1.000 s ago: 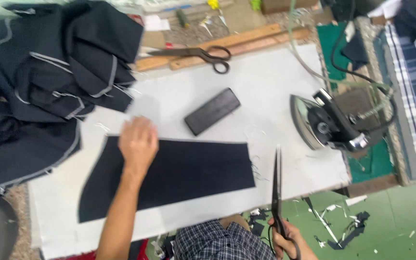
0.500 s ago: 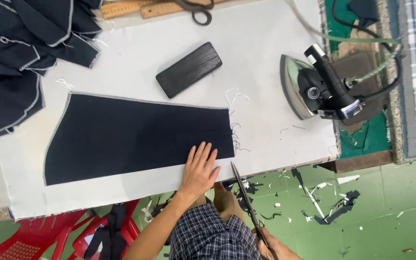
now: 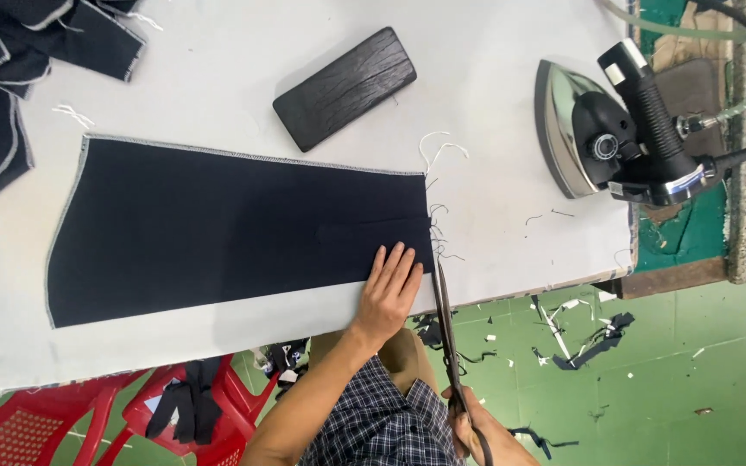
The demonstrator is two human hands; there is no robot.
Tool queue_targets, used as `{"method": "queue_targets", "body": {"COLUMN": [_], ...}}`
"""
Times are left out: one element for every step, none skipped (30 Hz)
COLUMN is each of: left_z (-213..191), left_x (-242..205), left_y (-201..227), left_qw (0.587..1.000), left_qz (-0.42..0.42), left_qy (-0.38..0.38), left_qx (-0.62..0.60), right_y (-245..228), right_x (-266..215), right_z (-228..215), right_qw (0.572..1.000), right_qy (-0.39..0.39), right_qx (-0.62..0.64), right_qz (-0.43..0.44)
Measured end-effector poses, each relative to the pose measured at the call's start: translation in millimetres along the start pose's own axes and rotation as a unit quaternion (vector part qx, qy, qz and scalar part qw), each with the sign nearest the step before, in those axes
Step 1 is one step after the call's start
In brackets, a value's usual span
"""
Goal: The person irons a piece of dark fabric on a white work surface using a steam iron and a small wooden block. They repeatedly smooth the fabric, press it with the block, and move the iron across the surface. Finally, they use scissors to trim the edges of the fabric.
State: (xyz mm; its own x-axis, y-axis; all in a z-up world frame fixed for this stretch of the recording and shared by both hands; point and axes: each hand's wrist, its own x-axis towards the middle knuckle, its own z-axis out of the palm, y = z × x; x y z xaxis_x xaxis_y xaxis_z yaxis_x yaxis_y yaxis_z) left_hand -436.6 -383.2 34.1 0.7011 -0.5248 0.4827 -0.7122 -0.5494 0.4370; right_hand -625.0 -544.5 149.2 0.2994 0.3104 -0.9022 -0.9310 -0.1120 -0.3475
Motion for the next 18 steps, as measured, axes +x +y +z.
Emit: {"method": "queue_targets", "body": {"left_z": [1,2,3,3,3,4,4,3,3,3,3,4,5,6,8,8,8,8], "left_x": [-1,-2,-3,-4,-4,-5,-4,-4,-3,-4,-4,-5,-6,-8,-9,-9,-9,-9], "left_y": [0,-1,-1,-1,-1,-1,-1,-1,0,-1,-1,-1,-1,-1,-1,-1,-1,-1], "left_qw": [1.000,1.000,1.000,1.000,1.000,1.000,1.000,1.000,1.000,1.000,1.000,1.000,1.000,1.000,1.000,1.000,1.000,1.000], "left_qz": [-0.003,0.001,0.005,0.003,0.006,0.008,0.007,0.010,0.013,0.013,0.015,0.016,0.016,0.014,0.011,0.011,0.012,0.013], "left_qy": [-0.001,0.001,0.004,0.004,0.003,0.002,0.001,0.005,0.010,0.009,0.010,0.010,0.009,0.007,0.006,0.005,0.004,0.004], "left_qx": [-0.001,0.001,0.004,0.002,0.002,0.001,0.000,0.005,0.010,0.009,0.012,0.015,0.014,0.010,0.006,0.005,0.006,0.006], "right_y": [-5,-11,-16,-10,-4,2,2,2,2,4,6,8,5,2,-2,-3,-4,-6], "right_x": [0,1,1,7,12,17,19,21,23,26,29,31,30,29,29,29,28,28], "right_z": [2,4,6,7,7,8,8,8,9,10,11,12,13,13,14,15,16,18], "right_qw": [1.000,1.000,0.999,0.998,0.998,0.997,0.996,0.998,0.999,0.999,0.998,0.998,0.998,0.996,0.994,0.994,0.993,0.993], "right_qy": [-0.001,0.019,0.039,0.040,0.047,0.053,0.054,0.050,0.045,0.046,0.055,0.065,0.065,0.078,0.091,0.091,0.098,0.105], "right_qx": [0.000,-0.003,-0.006,-0.006,0.026,0.058,0.058,0.035,0.012,0.013,0.002,-0.008,-0.007,-0.036,-0.065,-0.064,-0.058,-0.051], "right_qz": [0.003,0.019,0.036,0.038,0.032,0.026,0.029,0.022,0.016,0.017,0.010,0.003,0.005,0.001,-0.003,-0.003,0.010,0.023]}}
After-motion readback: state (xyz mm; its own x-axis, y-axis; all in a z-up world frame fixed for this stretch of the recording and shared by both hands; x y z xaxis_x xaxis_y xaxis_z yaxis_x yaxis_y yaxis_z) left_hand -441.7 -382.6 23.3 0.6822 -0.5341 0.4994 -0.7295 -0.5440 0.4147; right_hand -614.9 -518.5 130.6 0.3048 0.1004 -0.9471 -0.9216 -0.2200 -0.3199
